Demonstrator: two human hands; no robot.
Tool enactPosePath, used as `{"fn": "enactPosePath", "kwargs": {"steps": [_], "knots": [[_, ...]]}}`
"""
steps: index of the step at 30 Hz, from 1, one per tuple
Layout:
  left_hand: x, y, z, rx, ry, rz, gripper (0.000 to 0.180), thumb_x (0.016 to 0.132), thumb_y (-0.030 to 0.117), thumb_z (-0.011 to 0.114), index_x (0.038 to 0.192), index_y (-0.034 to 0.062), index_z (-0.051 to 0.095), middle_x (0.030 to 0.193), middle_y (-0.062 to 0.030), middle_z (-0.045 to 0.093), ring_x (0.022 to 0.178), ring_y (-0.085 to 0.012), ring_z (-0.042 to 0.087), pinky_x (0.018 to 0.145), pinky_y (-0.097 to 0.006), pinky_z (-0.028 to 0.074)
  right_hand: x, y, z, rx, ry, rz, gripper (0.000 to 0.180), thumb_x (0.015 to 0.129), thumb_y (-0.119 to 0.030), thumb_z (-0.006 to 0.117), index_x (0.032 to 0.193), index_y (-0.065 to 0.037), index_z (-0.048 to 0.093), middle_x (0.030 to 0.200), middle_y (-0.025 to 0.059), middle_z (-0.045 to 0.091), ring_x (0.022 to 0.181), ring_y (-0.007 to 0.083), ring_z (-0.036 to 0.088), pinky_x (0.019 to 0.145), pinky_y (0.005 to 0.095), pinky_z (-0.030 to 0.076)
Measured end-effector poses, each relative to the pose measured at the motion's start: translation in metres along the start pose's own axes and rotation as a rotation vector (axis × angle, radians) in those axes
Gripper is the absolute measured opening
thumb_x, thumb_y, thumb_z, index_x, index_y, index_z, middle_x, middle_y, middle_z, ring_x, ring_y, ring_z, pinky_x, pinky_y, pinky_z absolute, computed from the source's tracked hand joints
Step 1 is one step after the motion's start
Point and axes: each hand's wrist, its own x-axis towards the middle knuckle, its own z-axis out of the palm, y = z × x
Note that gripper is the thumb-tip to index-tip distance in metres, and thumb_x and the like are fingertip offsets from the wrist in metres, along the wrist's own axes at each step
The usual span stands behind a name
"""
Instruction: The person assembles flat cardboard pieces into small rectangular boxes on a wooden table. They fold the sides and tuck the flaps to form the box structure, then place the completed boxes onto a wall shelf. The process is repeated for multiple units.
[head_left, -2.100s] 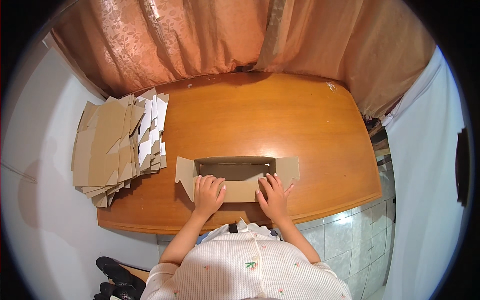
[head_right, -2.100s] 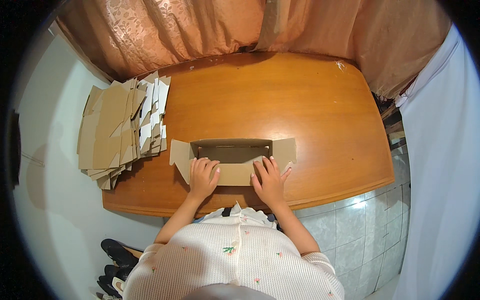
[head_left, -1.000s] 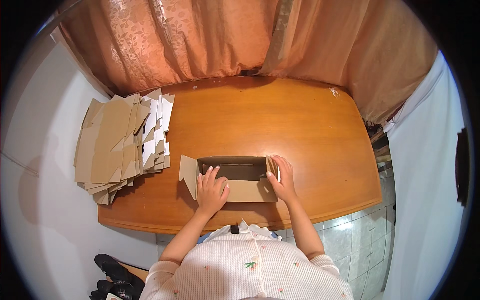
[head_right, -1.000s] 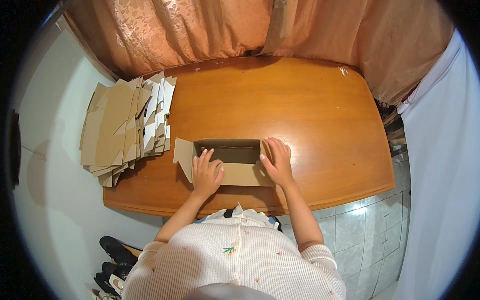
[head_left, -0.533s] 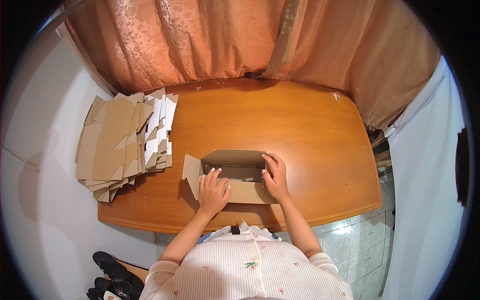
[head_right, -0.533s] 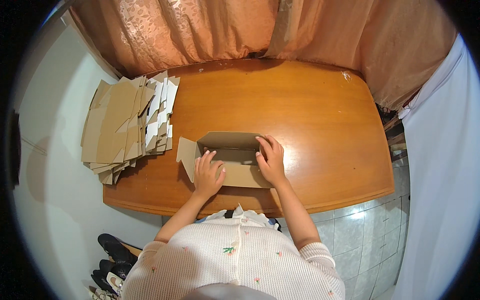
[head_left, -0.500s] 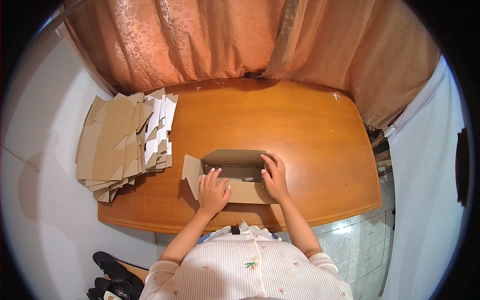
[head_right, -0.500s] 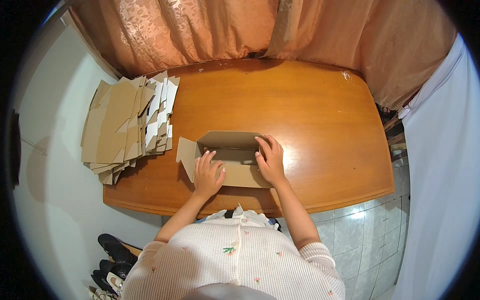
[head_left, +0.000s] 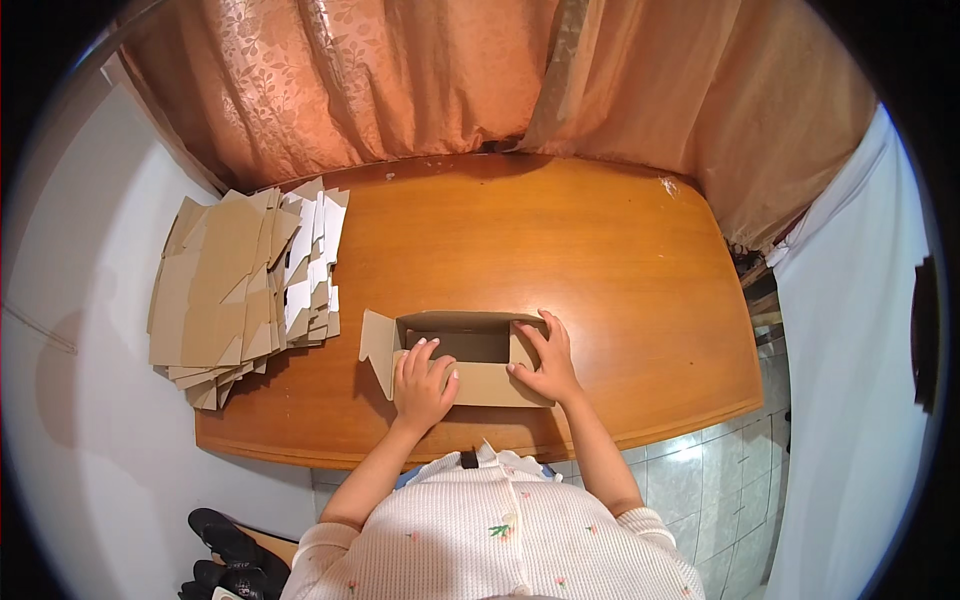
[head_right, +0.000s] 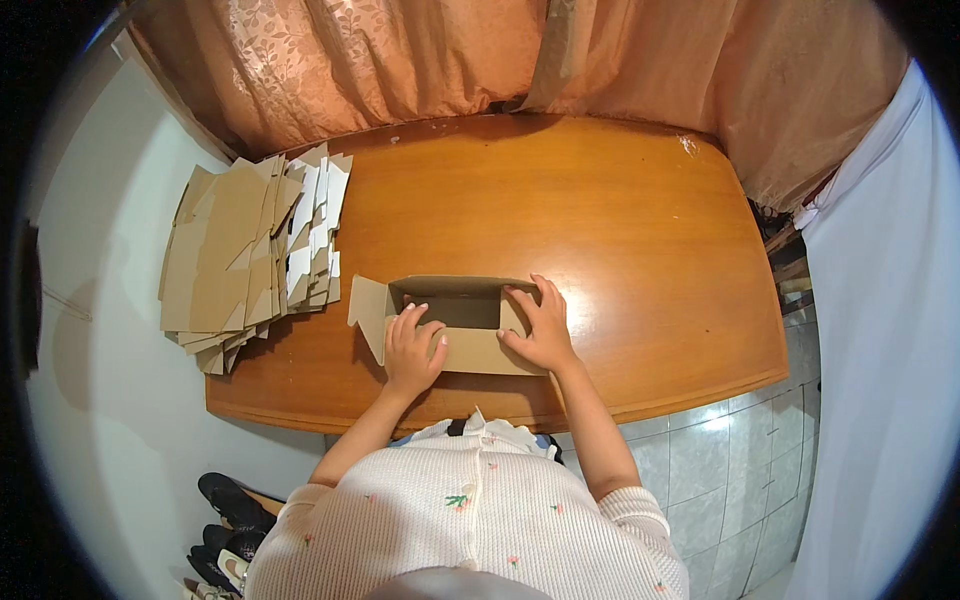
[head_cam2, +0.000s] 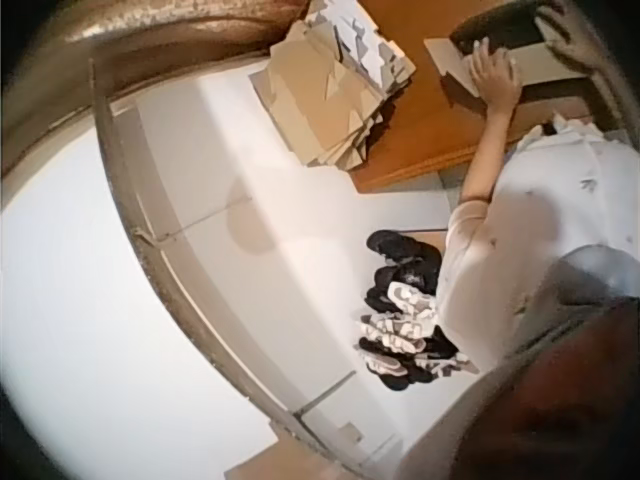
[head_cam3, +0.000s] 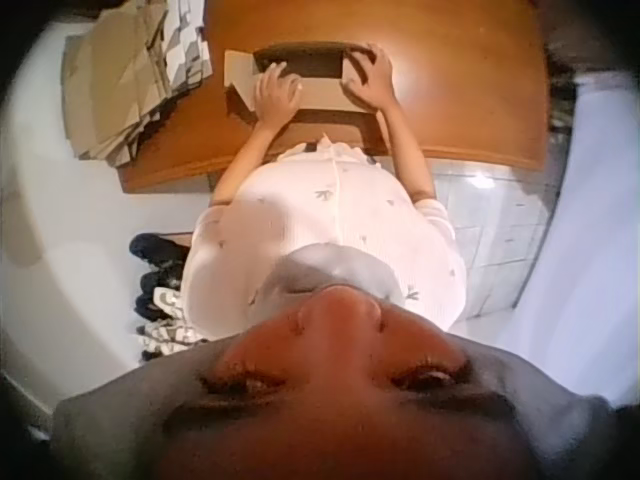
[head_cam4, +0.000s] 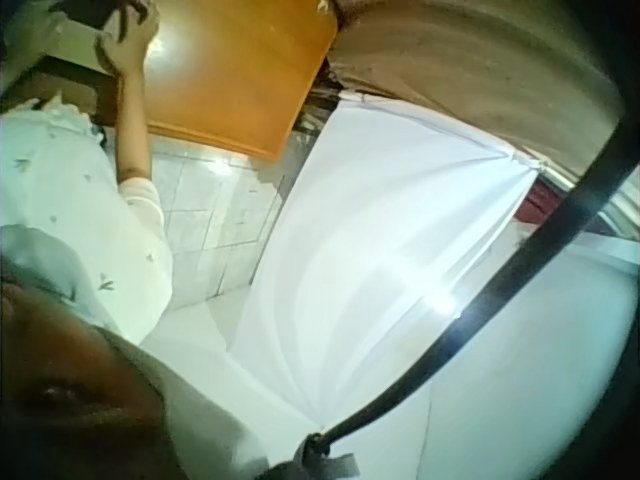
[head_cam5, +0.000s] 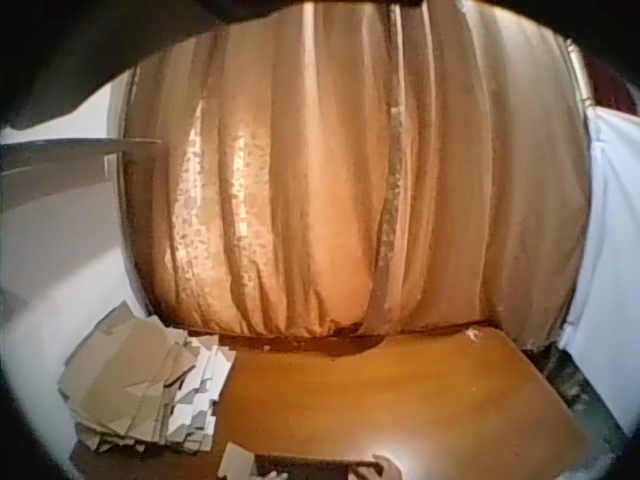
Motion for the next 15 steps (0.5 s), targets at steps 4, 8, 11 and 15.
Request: {"fn": "enactPosePath", "kwargs": {"steps": [4, 8, 11, 15], "knots": [[-0.0001, 0.0005, 0.0004, -0.006, -0.003, -0.008, 0.020, 0.076, 0.020, 0.064, 0.093, 0.0102, 0.065, 0.121, -0.0118, 0.052, 0.118, -0.0329, 0.045, 0.098, -0.044, 0.034, -0.0017, 0.0014, -0.0014, -0.003, -0.023, -0.006, 0.065, 0.066, -0.036, 0.072, 0.125, -0.015, 0.054, 0.139, 0.0238, 0.029, 0.130, 0.0422, 0.025, 0.106, 0.0492, 0.024], [-0.0014, -0.0007, 0.0006, -0.015, 0.022, 0.010, 0.019, 0.076, 0.020, 0.064, 0.093, 0.0105, 0.065, 0.119, -0.0106, 0.053, 0.117, -0.0318, 0.046, 0.097, -0.043, 0.035, -0.0018, 0.0018, 0.0020, -0.009, -0.010, 0.011, 0.065, 0.067, -0.038, 0.074, 0.124, -0.014, 0.054, 0.140, 0.0233, 0.029, 0.130, 0.0417, 0.025, 0.106, 0.0491, 0.024], [-0.0031, -0.0019, 0.0013, 0.000, 0.053, 0.038, 0.019, 0.076, 0.020, 0.064, 0.093, 0.0107, 0.065, 0.117, -0.0096, 0.053, 0.116, -0.0307, 0.047, 0.097, -0.043, 0.035, -0.0014, 0.0007, 0.0031, 0.007, -0.014, 0.044, 0.064, 0.069, -0.039, 0.074, 0.124, -0.014, 0.054, 0.140, 0.0230, 0.028, 0.131, 0.0413, 0.024, 0.106, 0.0490, 0.024], [-0.0038, -0.0036, 0.0023, 0.017, 0.082, 0.055, 0.019, 0.076, 0.020, 0.064, 0.092, 0.0107, 0.065, 0.115, -0.0090, 0.054, 0.114, -0.0299, 0.048, 0.097, -0.043, 0.036, -0.0014, 0.0016, 0.0051, 0.003, -0.014, 0.061, 0.063, 0.070, -0.040, 0.073, 0.124, -0.014, 0.054, 0.140, 0.0228, 0.028, 0.131, 0.0411, 0.024, 0.106, 0.0488, 0.024]]}}
